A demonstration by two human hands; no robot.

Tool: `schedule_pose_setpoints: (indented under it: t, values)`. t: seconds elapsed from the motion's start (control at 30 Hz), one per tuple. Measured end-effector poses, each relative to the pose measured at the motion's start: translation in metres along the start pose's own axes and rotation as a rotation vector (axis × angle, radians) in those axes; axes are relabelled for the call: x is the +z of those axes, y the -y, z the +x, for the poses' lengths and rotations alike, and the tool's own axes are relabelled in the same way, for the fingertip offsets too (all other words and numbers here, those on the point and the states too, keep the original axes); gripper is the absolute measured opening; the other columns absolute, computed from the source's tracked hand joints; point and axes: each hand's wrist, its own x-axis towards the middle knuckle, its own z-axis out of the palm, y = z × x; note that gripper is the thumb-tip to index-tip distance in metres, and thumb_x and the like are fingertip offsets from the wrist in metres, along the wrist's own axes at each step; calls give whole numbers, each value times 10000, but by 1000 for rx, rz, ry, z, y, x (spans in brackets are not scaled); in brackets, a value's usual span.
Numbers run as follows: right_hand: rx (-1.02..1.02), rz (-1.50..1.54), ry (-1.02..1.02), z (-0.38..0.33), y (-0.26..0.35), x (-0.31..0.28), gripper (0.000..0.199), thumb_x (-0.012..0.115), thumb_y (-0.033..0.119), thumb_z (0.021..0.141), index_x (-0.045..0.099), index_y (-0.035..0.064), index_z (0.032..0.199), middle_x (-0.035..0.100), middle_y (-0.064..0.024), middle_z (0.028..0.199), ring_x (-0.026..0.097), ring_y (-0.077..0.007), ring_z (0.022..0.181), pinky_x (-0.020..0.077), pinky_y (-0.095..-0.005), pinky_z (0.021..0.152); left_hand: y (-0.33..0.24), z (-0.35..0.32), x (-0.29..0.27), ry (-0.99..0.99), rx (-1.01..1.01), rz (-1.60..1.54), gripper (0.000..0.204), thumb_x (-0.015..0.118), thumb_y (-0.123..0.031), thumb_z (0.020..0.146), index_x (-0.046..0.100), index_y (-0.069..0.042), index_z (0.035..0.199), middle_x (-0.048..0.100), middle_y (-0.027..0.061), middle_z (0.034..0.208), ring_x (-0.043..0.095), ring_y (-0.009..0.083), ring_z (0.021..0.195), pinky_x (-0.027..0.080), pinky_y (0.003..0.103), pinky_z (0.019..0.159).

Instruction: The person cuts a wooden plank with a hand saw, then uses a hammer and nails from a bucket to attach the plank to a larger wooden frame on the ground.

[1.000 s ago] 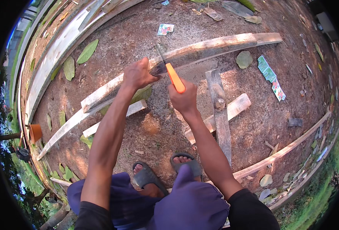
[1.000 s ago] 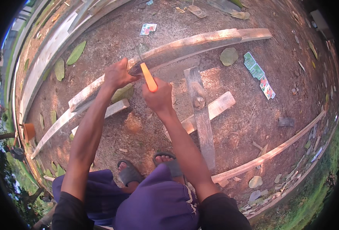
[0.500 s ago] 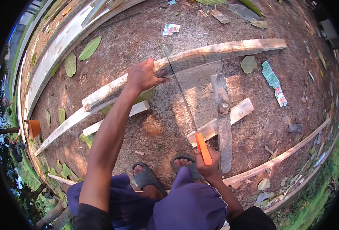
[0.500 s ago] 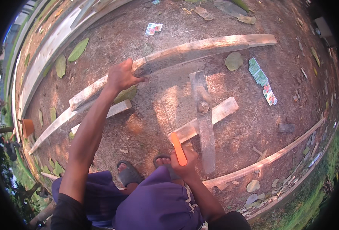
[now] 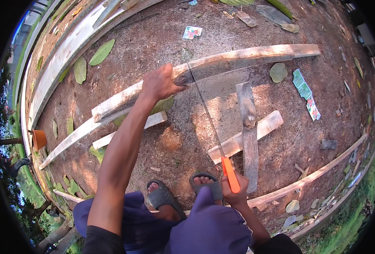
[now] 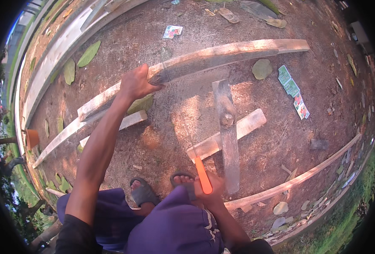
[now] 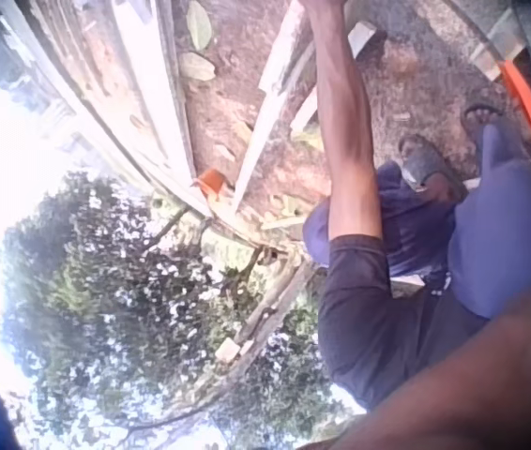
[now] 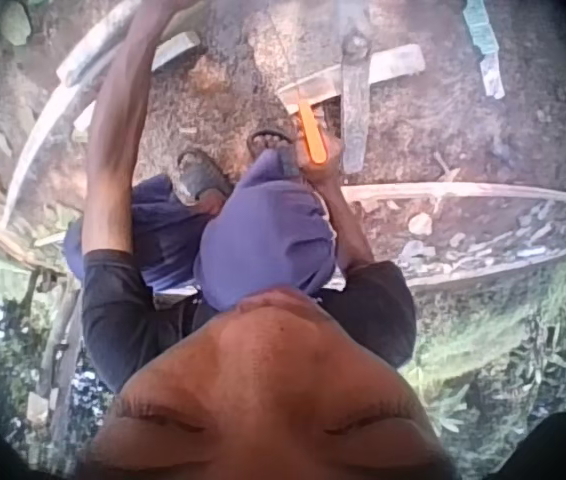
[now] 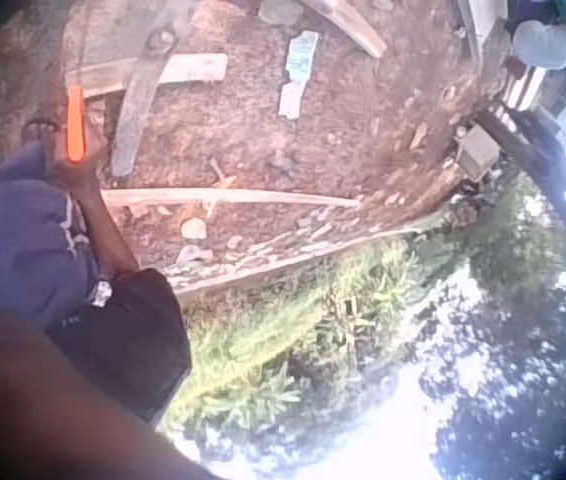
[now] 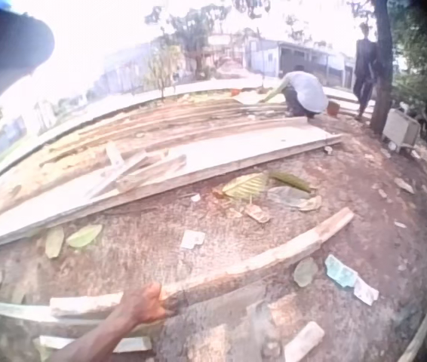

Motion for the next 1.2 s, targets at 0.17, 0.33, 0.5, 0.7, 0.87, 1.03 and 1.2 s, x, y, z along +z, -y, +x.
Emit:
schedule_pose_setpoints:
  t: [0.17, 0.33, 0.5, 0.7, 0.87, 1.03, 1.2]
  values:
    - [-77, 206, -97, 173, 8, 75, 181, 670, 94, 814, 571, -20, 714, 569, -187, 574, 598, -289, 477, 448, -391, 488, -22, 5, -1, -99, 50, -37, 797, 797, -756, 663, 517, -37, 864, 671, 168, 854, 685, 330, 826, 508, 471, 734]
    - [-79, 147, -102, 185, 21, 86, 208, 663, 117, 817, 562, -27, 706, 575, -200, 578, 600, -324, 486, 461, -415, 504, -10, 7, 0, -70, 55, -3, 783, 802, -749, 658, 517, -46, 852, 662, 159, 808, 680, 330, 800, 508, 474, 726]
    - [-50, -28, 35, 14, -10, 0, 66, 678, 39, 794, 664, -20, 819, 632, -142, 641, 681, -265, 561, 524, -388, 529, -4, 5, -9, 31, -13, 0, 822, 765, -809, 652, 499, -56, 846, 636, 142, 804, 663, 323, 779, 502, 464, 706]
    - [34, 246, -43, 163, 5, 63, 211, 665, 101, 839, 581, -32, 697, 585, -157, 581, 554, -217, 479, 434, -371, 495, -20, 5, 6, -154, 52, -45, 833, 789, -797, 631, 498, -46, 844, 653, 163, 812, 683, 335, 799, 502, 475, 712]
    - [-80, 128, -71, 183, 17, 78, 208, 656, 132, 841, 576, -22, 726, 593, -200, 607, 631, -334, 528, 478, -405, 523, -11, 7, 2, -67, 39, -16, 826, 800, -787, 625, 505, -47, 845, 658, 164, 792, 689, 346, 802, 508, 467, 717]
    - [115, 102, 60, 13, 5, -5, 64, 658, 33, 797, 676, -24, 820, 657, -155, 647, 709, -256, 591, 559, -377, 574, 4, 5, -4, -22, -5, 21, 866, 757, -859, 612, 482, -62, 811, 615, 125, 699, 659, 304, 698, 505, 460, 675]
    - [49, 158, 8, 98, 5, 35, 113, 679, 61, 815, 631, -30, 767, 621, -151, 601, 631, -201, 520, 486, -353, 518, -8, 3, 6, -126, 46, -6, 856, 755, -852, 625, 485, -62, 816, 620, 132, 717, 656, 294, 685, 505, 462, 661]
